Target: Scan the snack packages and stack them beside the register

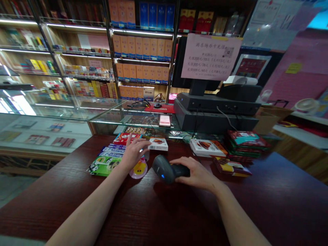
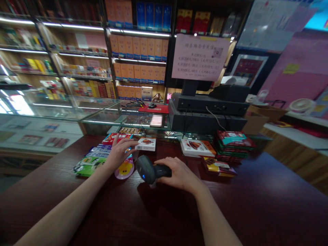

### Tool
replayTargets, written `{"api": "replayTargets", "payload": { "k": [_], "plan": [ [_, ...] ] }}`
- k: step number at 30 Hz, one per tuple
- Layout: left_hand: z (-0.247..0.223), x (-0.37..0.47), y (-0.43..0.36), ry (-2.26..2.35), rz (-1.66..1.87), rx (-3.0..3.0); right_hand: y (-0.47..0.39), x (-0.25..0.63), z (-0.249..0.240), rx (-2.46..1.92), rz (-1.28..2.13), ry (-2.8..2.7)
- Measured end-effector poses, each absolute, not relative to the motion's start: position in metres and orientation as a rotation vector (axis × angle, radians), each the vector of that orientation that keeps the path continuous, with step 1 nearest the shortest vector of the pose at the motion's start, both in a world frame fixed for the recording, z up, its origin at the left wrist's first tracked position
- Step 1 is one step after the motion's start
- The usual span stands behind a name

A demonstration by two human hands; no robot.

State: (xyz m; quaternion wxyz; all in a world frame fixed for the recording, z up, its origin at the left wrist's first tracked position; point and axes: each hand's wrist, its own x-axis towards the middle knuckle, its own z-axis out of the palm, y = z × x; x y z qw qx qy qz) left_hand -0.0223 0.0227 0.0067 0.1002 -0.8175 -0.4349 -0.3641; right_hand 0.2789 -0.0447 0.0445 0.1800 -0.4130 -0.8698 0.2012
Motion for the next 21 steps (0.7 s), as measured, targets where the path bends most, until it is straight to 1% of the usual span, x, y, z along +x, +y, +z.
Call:
{"api": "replayTargets", "payload": {
  "k": [5,21],
  "plan": [
    [0.0073,-0.0219,0.0221,-1.28,-1.086,-2.418,-0.0432,0.2852,0.0463,-1.192,0.612,-2.415],
    [0.0047,-0.0231,0.0245,-1.271,-1.076,-2.403,-0.043,0.2826,0.0443,-1.198,0.604,-2.43]
  ]
}}
